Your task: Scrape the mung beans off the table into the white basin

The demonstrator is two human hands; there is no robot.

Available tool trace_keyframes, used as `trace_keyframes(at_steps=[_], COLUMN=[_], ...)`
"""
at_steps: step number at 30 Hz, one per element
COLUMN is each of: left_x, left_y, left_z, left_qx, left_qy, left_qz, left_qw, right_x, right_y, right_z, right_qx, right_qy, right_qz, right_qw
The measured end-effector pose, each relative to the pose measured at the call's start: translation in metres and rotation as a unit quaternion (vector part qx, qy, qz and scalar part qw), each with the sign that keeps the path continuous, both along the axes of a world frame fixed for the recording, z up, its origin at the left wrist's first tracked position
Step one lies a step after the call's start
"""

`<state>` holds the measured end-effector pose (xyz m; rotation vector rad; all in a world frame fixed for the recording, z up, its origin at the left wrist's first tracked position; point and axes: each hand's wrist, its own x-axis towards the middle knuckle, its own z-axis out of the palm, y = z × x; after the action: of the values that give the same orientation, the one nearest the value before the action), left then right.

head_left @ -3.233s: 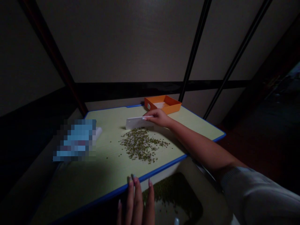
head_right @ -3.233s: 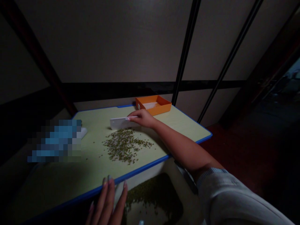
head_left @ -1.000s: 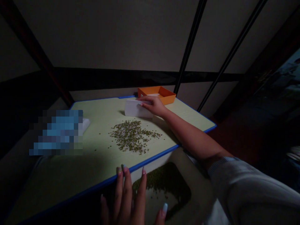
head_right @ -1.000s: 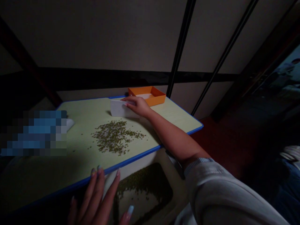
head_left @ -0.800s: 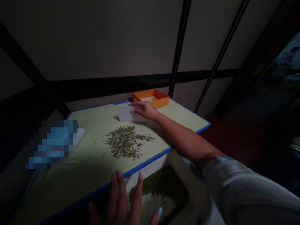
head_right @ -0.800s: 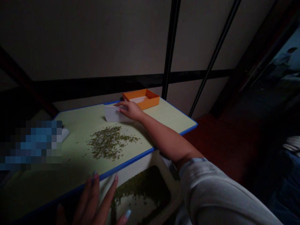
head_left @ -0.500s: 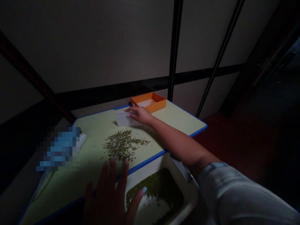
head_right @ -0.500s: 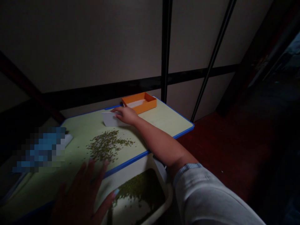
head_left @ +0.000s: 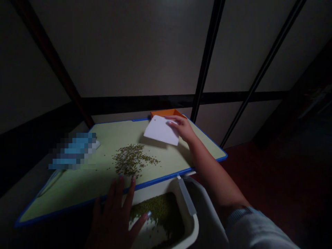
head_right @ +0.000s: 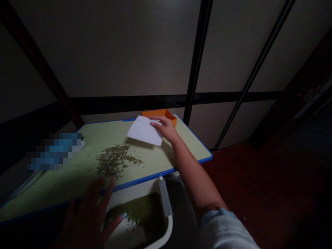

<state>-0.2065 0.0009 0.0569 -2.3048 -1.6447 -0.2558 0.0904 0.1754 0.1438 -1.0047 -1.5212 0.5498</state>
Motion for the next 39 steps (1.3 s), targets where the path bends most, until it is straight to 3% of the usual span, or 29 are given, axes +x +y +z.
trace_keyframes(at_steps=[6,11,28,33,39], left_x=[0.006,0.012,0.017,0.016,0.012], left_y=[0.007,0.006,0.005,0.006,0.009], left_z=[0.0,0.007,0.01,0.007,0.001], left_qx=[-0.015,-0.015,-0.003,0.002,0.015], left_qy=[-0.053,-0.089,-0.101,-0.091,-0.078], left_qz=[0.06,0.126,0.159,0.158,0.129], left_qw=[0.997,0.988,0.982,0.983,0.988], right_x=[0.028,0.026,0.014,0.027,0.024], right_y=[-0.061,-0.07,-0.074,-0.079,-0.115], right_z=[-0.036,-0.057,-0.054,-0.057,-0.06], right_qx=[-0.085,-0.128,-0.158,-0.126,-0.092], right_qy=[0.057,0.093,0.067,0.111,0.1], right_qz=[0.052,0.032,0.065,-0.029,-0.131], right_qw=[0.993,0.987,0.983,0.985,0.982])
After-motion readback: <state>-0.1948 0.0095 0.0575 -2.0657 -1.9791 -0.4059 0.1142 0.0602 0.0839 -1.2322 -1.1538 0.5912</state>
